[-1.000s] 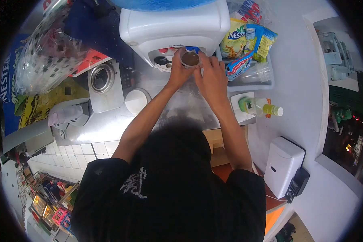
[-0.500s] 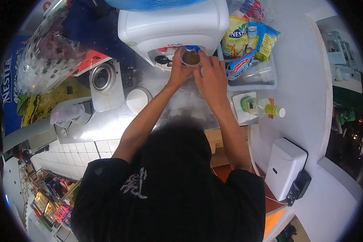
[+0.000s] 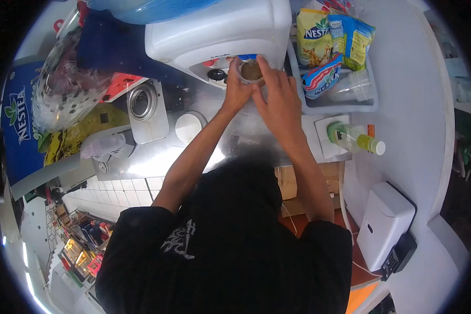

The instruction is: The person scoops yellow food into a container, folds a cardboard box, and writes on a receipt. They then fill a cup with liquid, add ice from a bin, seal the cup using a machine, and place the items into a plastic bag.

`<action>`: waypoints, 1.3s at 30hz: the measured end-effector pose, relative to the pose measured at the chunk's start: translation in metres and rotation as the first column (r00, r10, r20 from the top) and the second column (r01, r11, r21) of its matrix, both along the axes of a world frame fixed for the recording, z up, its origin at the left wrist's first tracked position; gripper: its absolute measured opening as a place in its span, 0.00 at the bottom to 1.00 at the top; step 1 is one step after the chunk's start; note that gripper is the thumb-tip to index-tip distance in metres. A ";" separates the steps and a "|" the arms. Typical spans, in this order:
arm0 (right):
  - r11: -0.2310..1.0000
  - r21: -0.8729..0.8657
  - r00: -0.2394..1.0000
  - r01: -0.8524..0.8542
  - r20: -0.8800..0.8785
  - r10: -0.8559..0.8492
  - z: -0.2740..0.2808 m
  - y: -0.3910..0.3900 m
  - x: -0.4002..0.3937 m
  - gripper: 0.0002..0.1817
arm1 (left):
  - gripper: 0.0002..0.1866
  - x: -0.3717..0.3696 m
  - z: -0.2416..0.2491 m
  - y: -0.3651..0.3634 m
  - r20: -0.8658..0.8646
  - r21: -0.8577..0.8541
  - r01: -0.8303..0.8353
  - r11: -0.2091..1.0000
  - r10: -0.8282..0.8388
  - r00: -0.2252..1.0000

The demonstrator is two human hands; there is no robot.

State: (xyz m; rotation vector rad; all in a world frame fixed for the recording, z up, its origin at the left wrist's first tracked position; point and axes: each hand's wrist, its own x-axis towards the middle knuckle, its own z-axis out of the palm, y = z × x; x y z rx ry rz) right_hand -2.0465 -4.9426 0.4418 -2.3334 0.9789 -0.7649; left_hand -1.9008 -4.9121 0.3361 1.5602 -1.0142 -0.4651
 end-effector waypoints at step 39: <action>0.700 0.463 0.655 0.543 0.288 -0.699 -0.195 0.486 0.083 0.06 | 0.60 0.180 0.146 0.520 -0.128 -0.071 0.631 0.773 -0.634 0.763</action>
